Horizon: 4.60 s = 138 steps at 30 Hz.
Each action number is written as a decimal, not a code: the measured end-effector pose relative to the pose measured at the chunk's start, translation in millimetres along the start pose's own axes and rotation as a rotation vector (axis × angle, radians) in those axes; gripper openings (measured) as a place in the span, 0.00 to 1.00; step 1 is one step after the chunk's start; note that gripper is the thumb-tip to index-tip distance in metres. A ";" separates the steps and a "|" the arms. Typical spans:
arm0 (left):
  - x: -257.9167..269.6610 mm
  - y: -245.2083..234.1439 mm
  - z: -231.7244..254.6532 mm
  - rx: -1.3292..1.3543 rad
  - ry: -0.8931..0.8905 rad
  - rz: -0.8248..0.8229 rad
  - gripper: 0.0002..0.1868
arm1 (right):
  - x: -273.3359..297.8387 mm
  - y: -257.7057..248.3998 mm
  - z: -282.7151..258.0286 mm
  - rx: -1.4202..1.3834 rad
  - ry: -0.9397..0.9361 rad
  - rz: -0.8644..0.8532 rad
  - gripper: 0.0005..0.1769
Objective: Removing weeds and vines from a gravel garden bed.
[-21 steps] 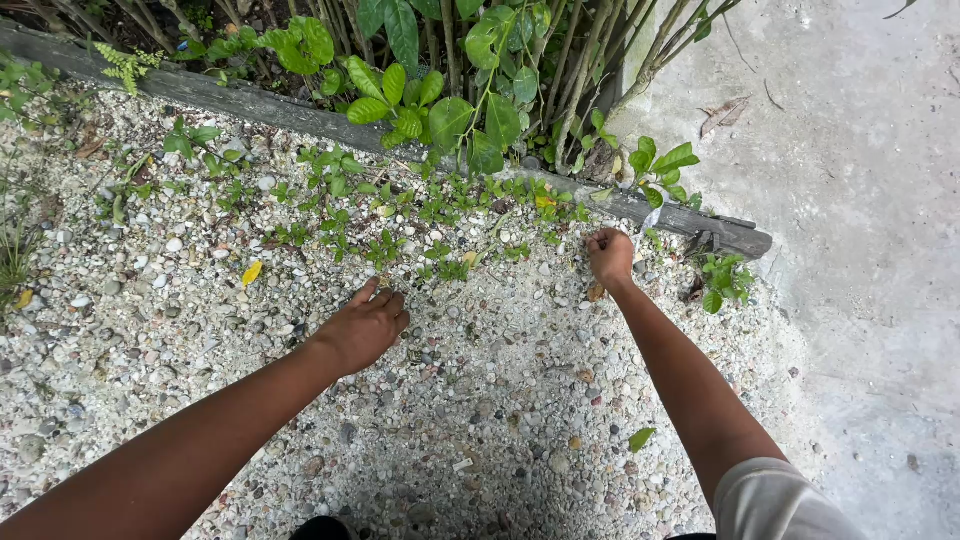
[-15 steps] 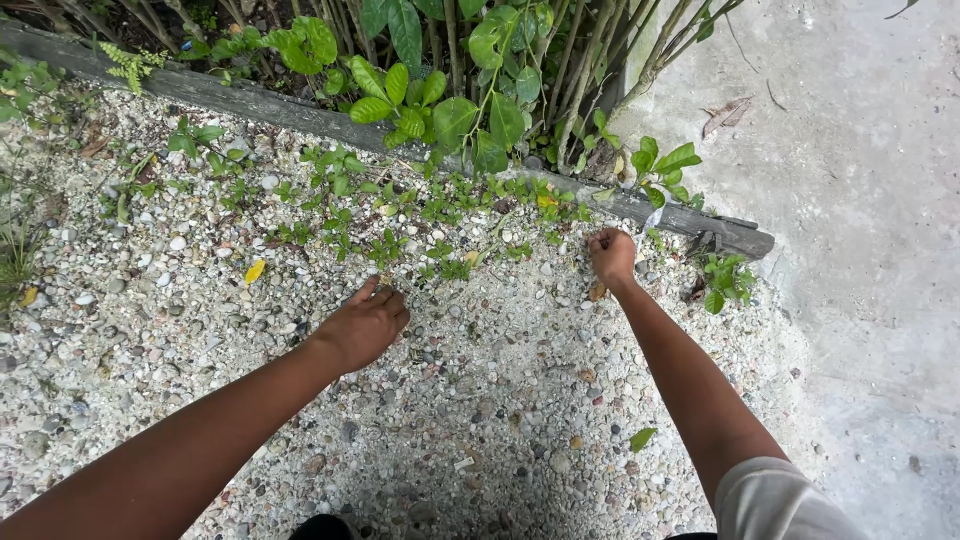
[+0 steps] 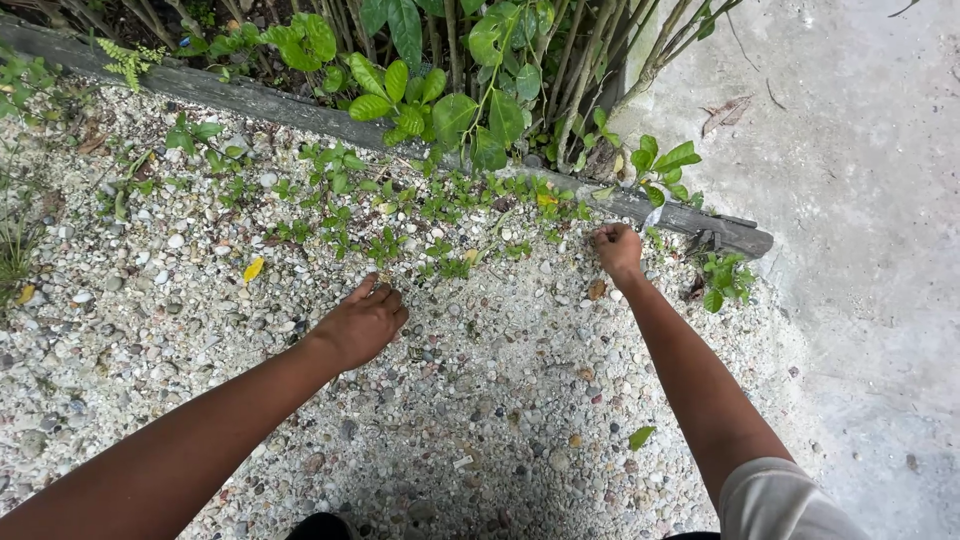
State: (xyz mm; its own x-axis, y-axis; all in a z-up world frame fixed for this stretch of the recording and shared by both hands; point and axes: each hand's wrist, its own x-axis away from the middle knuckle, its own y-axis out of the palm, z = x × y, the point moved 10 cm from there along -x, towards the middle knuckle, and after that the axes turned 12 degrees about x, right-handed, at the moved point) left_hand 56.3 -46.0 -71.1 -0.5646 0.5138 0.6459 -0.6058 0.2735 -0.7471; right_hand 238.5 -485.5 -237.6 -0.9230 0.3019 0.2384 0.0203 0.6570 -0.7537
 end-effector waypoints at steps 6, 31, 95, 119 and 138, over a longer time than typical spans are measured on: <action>2.8 -3.6 0.6 0.025 -0.013 -0.007 0.25 | -6.8 3.6 -2.9 0.178 -0.037 -0.181 0.05; 7.8 10.4 -14.7 -0.031 0.003 0.038 0.25 | 1.1 -29.0 -62.9 0.268 -0.356 0.283 0.15; 8.9 13.0 -6.3 0.004 -0.007 -0.010 0.28 | -16.8 -6.1 -11.7 -0.433 0.082 -0.262 0.02; 18.6 11.9 -3.9 -0.049 -0.006 -0.003 0.27 | 1.7 -15.3 -26.6 -0.272 0.197 -0.374 0.06; 18.5 4.4 4.1 -0.051 0.000 0.000 0.29 | 27.3 -51.4 -36.3 -0.505 0.153 -0.515 0.09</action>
State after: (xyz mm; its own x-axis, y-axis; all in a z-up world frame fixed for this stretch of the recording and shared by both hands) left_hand 40.9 -38.6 -61.8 -0.5643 0.5139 0.6461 -0.5767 0.3146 -0.7539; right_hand 226.3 -485.9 -170.1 -0.8000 -0.0619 0.5969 -0.1926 0.9685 -0.1576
